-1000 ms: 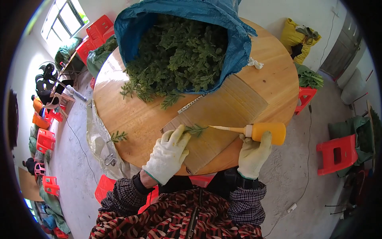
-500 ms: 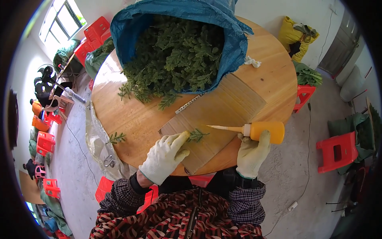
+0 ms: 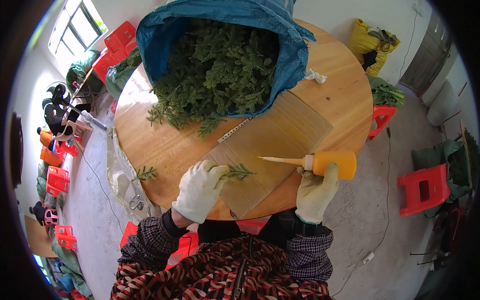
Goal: The person picks up a plant sprig from a bag, applies glue to its stem from a squeeze bottle, and sets it aside on the table. This process is repeated for several sprigs, handling them one at a time.
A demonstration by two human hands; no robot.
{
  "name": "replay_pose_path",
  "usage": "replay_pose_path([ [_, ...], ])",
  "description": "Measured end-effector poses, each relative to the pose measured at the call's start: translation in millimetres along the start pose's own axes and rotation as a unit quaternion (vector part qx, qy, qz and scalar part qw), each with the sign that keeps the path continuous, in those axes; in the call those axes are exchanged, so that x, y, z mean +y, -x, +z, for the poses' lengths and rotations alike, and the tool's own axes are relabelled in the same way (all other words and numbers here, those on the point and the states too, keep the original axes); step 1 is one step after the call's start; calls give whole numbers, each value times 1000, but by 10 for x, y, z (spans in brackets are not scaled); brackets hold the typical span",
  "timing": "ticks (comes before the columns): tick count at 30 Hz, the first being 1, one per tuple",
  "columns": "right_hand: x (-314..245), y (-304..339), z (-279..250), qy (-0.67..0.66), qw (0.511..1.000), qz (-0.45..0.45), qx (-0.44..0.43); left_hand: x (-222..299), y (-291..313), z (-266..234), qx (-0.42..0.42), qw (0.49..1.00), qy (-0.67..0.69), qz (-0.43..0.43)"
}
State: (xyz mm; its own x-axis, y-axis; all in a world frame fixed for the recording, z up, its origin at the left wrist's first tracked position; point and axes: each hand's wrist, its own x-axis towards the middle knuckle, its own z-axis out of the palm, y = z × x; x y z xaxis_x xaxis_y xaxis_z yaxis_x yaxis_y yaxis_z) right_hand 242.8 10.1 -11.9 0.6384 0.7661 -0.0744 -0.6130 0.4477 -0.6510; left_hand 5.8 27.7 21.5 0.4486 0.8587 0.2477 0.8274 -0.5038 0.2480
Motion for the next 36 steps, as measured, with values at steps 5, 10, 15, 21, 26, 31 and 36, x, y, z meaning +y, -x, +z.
replay_pose_path([
  [5,-1,-1,1,-3,1000,1,-9,53,78,1,30,990,-123,68],
  [10,9,-4,-13,5,1000,4,-3,109,216,-22,-33,990,-114,71],
  [15,-14,13,18,7,1000,9,-17,120,322,71,-3,996,-83,28],
  [21,-2,60,29,3,1000,11,-24,276,349,18,48,999,-24,-8],
  [26,6,175,46,-7,1000,21,-17,237,413,144,40,999,12,3],
  [31,-21,297,94,1,1000,24,-17,204,443,193,55,998,16,18],
  [36,-21,317,103,-3,1000,19,-8,223,419,198,95,995,31,13],
])
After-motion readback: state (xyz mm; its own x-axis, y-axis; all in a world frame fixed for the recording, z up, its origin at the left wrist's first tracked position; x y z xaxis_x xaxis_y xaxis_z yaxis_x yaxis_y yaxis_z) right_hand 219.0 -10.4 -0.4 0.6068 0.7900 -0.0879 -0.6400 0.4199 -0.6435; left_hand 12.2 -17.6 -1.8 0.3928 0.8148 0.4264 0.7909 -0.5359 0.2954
